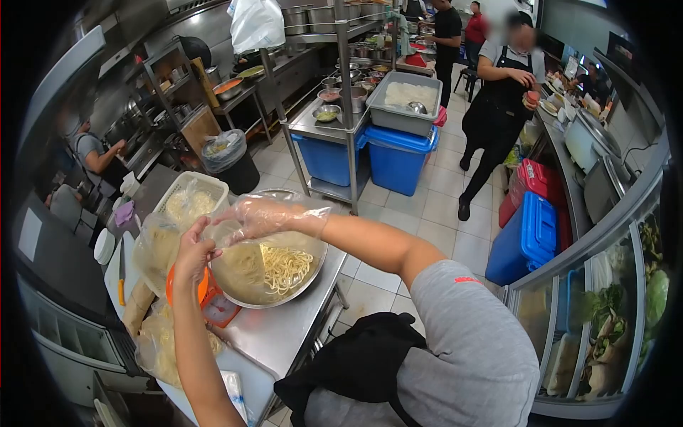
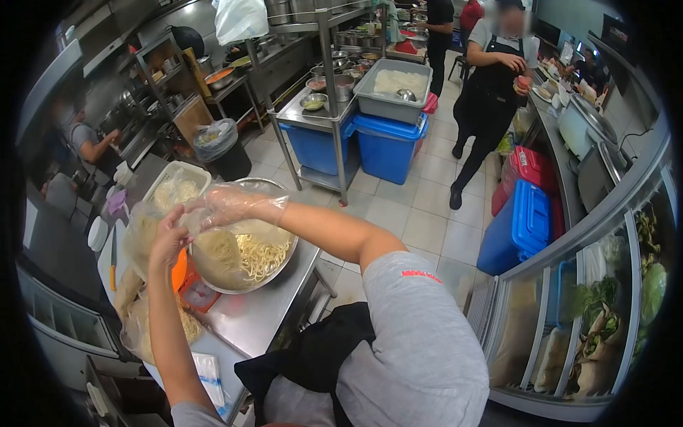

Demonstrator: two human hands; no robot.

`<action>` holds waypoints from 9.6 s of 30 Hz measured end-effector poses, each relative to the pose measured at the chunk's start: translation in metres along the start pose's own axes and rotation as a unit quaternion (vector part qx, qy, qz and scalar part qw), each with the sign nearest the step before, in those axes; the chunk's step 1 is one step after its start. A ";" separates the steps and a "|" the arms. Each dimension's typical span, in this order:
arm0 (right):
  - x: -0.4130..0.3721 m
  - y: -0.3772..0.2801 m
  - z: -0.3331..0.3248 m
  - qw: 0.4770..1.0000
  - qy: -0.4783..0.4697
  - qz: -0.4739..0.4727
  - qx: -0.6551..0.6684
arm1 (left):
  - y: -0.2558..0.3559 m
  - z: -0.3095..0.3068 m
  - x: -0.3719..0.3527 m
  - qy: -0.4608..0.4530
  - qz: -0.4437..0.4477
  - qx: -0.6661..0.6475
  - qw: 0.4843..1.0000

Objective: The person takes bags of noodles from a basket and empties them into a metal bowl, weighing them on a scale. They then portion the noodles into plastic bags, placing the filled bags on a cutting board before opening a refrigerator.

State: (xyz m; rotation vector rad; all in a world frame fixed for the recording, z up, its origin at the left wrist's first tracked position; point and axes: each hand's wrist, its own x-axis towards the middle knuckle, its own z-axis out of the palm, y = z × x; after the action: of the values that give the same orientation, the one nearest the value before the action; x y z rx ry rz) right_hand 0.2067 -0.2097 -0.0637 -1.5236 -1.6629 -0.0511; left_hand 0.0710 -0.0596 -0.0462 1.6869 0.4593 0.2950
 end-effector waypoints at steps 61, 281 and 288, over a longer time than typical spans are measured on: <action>0.034 -0.021 0.062 0.972 0.004 0.226 0.059 | -0.018 -0.011 -0.037 0.301 0.238 0.387 0.838; -0.166 -0.040 0.044 0.576 0.288 0.337 0.687 | -0.231 -0.080 -0.315 0.254 0.066 0.488 0.833; -0.158 -0.035 0.044 0.580 0.293 0.339 0.681 | -0.230 -0.078 -0.315 0.318 -0.017 0.440 0.840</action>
State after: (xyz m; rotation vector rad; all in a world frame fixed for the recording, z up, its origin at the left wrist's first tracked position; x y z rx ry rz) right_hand 0.1356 -0.3206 -0.1682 -0.5896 -0.1420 0.8544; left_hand -0.2737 -0.1077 -0.2395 2.4571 1.2643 0.7026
